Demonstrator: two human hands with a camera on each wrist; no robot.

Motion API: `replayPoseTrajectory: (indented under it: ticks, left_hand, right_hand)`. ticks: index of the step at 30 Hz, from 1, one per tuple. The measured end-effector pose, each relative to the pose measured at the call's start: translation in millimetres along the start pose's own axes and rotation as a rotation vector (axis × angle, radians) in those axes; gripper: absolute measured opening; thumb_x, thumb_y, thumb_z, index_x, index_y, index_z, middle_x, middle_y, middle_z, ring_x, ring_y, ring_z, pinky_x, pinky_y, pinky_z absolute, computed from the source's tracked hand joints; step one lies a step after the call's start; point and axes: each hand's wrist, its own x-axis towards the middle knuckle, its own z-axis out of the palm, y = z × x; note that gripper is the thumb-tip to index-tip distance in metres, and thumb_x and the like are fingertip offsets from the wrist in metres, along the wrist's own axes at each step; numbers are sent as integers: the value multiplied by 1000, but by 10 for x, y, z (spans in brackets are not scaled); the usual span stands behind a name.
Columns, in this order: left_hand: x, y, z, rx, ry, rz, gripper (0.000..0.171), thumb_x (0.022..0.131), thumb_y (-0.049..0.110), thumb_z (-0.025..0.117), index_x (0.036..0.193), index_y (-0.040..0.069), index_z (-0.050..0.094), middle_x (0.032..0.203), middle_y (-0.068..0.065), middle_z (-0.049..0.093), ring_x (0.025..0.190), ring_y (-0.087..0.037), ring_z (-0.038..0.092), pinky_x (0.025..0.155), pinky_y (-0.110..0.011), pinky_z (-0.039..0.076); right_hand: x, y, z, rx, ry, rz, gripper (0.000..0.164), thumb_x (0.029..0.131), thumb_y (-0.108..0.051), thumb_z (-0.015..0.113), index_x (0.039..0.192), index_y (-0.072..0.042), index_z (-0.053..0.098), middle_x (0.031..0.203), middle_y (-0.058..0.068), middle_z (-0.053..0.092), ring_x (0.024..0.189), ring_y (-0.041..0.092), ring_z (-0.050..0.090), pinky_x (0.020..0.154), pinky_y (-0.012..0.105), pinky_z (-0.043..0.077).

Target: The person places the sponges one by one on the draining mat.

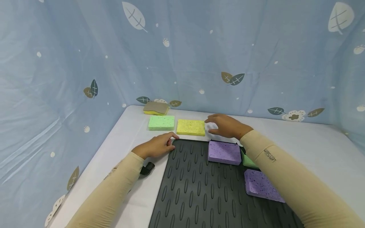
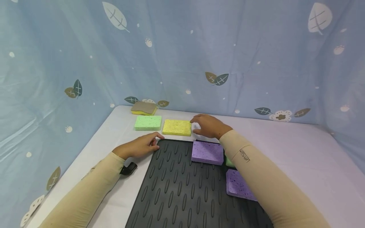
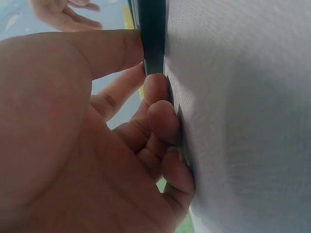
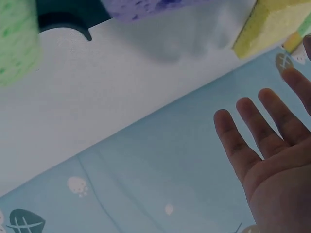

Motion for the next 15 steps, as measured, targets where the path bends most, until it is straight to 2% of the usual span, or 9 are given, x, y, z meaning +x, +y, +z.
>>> replayPoseTrajectory:
  ticks: [8, 15]
  left_hand:
    - [-4, 9, -2, 3, 0, -2, 41, 101, 21, 61, 140, 16, 49, 87, -1, 53, 71, -13, 46, 67, -30, 40]
    - [4, 2, -6, 9, -3, -5, 41, 101, 21, 61, 141, 17, 49, 88, -1, 53, 71, -13, 47, 68, -30, 40]
  right_hand:
    - [126, -49, 13, 5, -35, 7, 54, 97, -26, 68, 145, -7, 53, 151, 16, 49, 142, 35, 43, 115, 51, 37]
    - [220, -77, 48, 42, -81, 11, 57, 95, -23, 70, 145, -5, 50, 151, 16, 48, 143, 35, 41, 115, 51, 36]
